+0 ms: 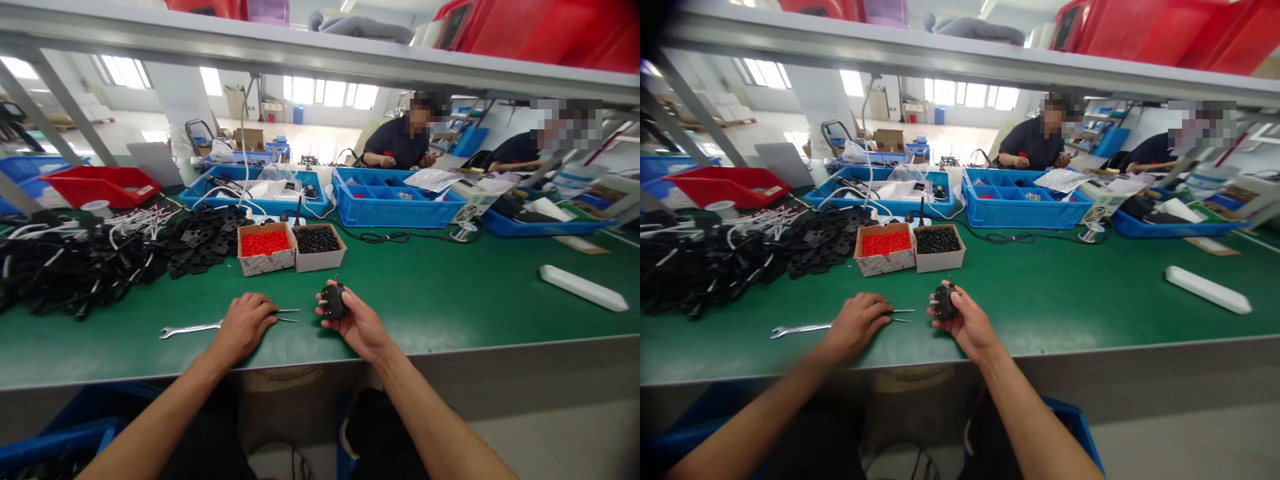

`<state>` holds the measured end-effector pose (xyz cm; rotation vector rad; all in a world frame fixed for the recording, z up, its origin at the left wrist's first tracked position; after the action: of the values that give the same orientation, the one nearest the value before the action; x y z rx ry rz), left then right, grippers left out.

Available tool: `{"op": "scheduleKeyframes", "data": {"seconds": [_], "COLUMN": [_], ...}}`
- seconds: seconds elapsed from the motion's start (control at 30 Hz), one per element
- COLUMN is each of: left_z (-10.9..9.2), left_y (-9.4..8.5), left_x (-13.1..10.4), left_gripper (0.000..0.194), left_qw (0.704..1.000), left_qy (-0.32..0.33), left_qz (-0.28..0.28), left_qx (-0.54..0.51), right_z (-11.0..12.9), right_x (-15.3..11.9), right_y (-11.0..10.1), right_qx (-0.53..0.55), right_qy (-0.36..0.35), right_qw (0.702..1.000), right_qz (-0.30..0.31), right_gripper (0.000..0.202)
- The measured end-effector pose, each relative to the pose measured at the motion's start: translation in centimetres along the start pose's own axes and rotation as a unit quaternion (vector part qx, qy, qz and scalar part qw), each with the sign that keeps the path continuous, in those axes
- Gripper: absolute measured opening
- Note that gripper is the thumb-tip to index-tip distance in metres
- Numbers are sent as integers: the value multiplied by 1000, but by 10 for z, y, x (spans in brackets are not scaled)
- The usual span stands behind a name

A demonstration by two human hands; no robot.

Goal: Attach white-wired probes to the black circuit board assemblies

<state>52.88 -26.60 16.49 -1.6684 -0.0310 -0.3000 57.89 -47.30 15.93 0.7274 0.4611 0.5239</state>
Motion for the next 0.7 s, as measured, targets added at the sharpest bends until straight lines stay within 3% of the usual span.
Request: {"op": "scheduleKeyframes", "data": {"seconds": [0.07,0.17,0.27,0.4,0.7], "left_z": [-5,-20,-41,-57,-50], "left_y": [-9,-20,-21,-13,-2], "left_x": [-3,-8,-9,-11,-17], "left_gripper": [26,29,27,26,28], "left_qw": [1000,989,972,973,977], "left_qy": [-5,-23,-17,-22,-61], "left_qz": [-19,-44,-47,-35,-25], "left_qx": [-19,-142,-230,-226,-201], "right_z": [-3,-6,-6,-7,-15], "right_x": [-1,-3,-4,-2,5], "right_y": [-6,-8,-8,-7,1], "right_qx": [23,35,45,56,38], "right_qy": [1,4,-5,-16,1], "right_qw": [1000,999,999,998,999], "right_qz": [-6,0,-1,-13,2], "right_gripper": [67,66,67,63,68]}}
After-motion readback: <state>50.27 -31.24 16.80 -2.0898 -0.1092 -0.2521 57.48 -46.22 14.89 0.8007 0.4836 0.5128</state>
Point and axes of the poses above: each hand's wrist, its own x-axis towards the middle knuckle, its own y-axis out of the palm, z = x × y, the point moved 8 cm from there along x, towards the middle knuckle, and after that the axes turned 12 degrees about x, right-handed, at the moved point
